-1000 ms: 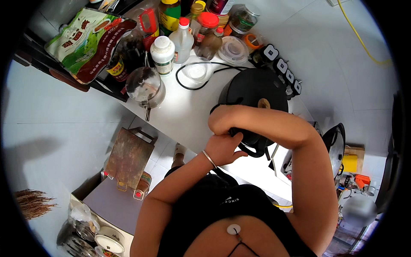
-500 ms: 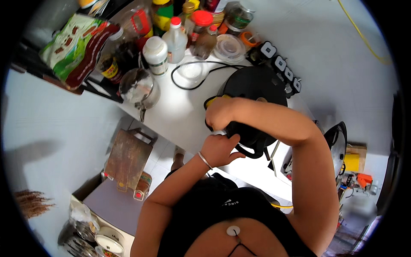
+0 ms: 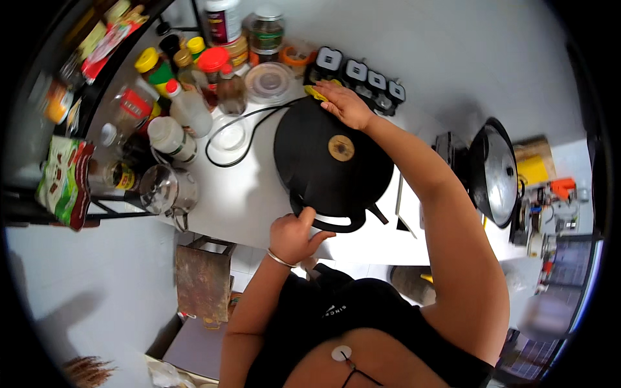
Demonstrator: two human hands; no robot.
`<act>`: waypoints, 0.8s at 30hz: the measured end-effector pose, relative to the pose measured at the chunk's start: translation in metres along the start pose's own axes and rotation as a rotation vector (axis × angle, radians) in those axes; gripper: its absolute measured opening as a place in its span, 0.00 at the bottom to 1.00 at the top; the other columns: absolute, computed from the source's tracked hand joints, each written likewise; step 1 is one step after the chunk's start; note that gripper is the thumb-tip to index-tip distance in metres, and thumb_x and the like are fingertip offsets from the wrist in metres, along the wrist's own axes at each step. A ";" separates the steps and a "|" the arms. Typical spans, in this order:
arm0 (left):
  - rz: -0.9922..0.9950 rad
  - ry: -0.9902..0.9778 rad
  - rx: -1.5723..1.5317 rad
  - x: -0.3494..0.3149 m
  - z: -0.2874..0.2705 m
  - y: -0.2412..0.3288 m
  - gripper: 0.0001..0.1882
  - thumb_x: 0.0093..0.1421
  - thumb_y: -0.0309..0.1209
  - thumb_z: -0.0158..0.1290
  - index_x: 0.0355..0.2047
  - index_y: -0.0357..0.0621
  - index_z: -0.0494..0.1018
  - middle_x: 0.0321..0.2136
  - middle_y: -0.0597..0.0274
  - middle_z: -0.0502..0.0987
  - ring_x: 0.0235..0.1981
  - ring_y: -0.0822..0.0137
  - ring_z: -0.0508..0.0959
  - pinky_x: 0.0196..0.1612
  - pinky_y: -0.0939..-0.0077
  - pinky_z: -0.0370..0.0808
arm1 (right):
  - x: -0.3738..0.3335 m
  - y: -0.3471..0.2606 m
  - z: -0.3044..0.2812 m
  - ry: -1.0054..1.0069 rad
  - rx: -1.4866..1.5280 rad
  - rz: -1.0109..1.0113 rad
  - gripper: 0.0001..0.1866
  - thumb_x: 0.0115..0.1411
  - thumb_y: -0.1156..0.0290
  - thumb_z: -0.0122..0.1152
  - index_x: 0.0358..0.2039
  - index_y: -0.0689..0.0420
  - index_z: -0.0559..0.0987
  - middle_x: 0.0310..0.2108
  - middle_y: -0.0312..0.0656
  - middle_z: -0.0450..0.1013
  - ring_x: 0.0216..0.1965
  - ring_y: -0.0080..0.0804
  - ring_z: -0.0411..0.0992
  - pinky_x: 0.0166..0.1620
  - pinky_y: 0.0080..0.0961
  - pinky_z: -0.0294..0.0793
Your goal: The person wipes down the kitchen counter, an induction cooktop, and an electric griddle with a cloth before rinsing the cloth in the sink.
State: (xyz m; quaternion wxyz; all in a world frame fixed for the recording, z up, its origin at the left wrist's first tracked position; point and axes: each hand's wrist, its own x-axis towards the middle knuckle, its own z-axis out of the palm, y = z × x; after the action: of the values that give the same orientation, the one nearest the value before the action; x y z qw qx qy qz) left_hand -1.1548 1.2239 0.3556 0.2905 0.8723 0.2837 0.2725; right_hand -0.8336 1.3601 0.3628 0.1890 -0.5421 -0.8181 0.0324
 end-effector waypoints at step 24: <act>-0.071 -0.315 0.108 0.011 -0.013 0.020 0.23 0.46 0.42 0.64 0.33 0.45 0.64 0.13 0.61 0.66 0.14 0.60 0.69 0.18 0.68 0.64 | -0.209 -0.256 -0.053 0.629 1.273 0.880 0.16 0.56 0.79 0.47 0.45 0.60 0.75 0.43 0.46 0.73 0.46 0.43 0.71 0.51 0.35 0.68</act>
State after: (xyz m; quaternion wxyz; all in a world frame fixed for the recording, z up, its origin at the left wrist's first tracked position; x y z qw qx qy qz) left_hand -1.1487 1.2225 0.3808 0.2936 0.9080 0.2793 0.1065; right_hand -0.9683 1.0591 0.4212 0.6489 -0.5856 -0.2661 0.4064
